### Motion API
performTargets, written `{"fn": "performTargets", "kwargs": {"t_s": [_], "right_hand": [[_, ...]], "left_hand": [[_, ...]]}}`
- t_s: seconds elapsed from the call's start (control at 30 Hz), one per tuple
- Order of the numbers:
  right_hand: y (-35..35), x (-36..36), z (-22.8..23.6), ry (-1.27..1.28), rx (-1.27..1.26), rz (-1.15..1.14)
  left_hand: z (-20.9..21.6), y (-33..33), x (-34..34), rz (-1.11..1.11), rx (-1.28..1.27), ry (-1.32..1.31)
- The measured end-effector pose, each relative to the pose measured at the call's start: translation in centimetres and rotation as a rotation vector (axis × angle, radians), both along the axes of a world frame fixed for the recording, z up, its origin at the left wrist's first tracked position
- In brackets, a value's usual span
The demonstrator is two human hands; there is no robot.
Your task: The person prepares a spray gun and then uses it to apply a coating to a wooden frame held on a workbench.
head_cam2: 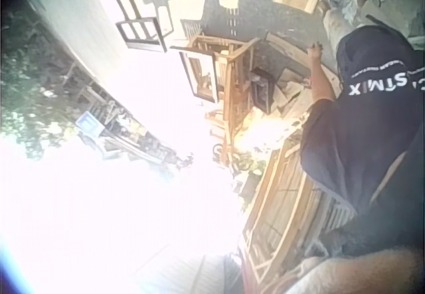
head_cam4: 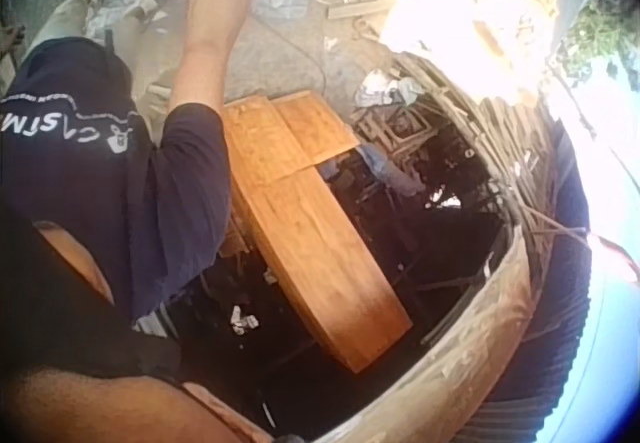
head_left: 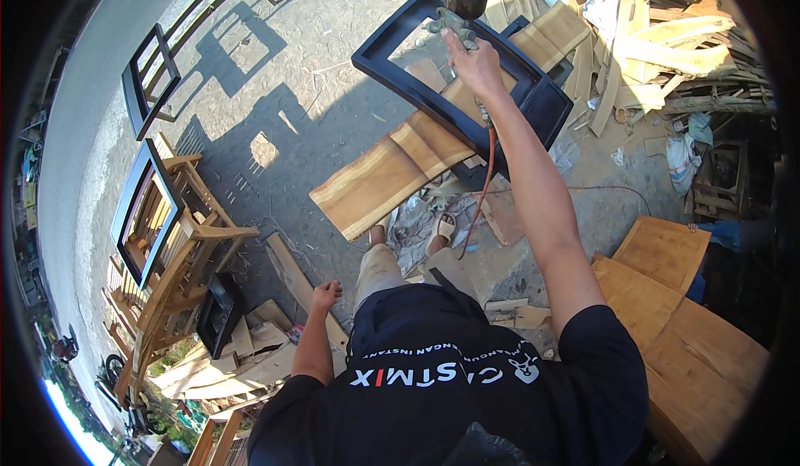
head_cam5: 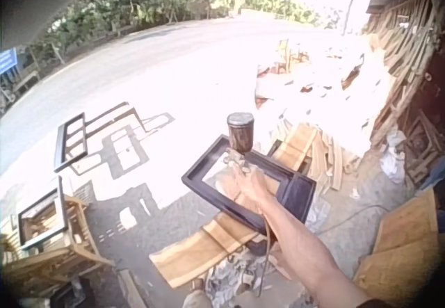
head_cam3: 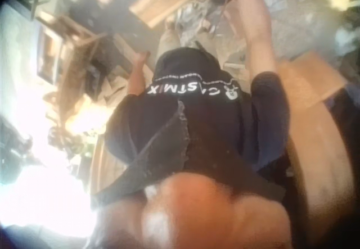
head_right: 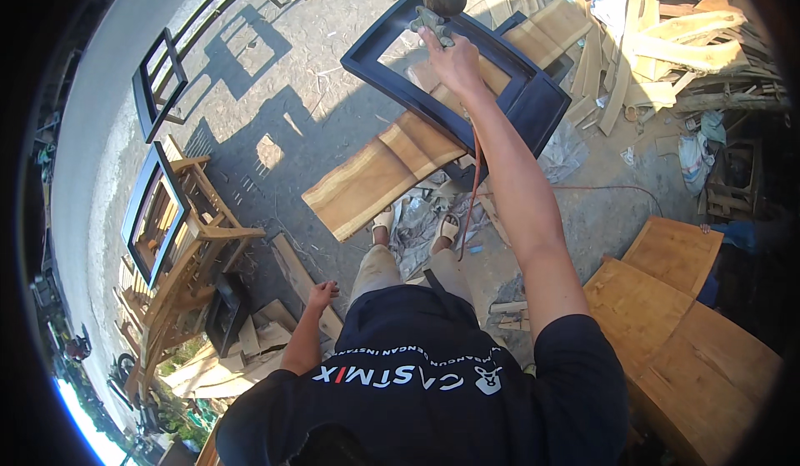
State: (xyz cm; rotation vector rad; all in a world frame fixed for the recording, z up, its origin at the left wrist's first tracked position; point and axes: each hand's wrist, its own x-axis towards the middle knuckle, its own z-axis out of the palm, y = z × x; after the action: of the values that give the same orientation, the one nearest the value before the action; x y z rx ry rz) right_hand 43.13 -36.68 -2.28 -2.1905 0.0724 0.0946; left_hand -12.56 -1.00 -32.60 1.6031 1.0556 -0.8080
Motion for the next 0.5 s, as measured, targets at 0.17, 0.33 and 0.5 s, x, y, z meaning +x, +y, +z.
{"fn": "performTargets", "kwargs": {"t_s": [0.17,0.33,0.5], "right_hand": [[-2.3,4.4,-1.8,-0.16,-0.056,-0.1],[-1.2,5.8,0.3,-0.089,-0.052,-0.101],[-1.8,7.6,-0.7,-0.147,-0.138,-0.089]], "left_hand": [[1.1,-4.7,-3.5,0.039,-0.049,0.108],[1.3,-6.0,-5.8,0.158,-0.077,0.141],[1.3,-4.8,-3.5,0.162,-0.045,0.095]]}}
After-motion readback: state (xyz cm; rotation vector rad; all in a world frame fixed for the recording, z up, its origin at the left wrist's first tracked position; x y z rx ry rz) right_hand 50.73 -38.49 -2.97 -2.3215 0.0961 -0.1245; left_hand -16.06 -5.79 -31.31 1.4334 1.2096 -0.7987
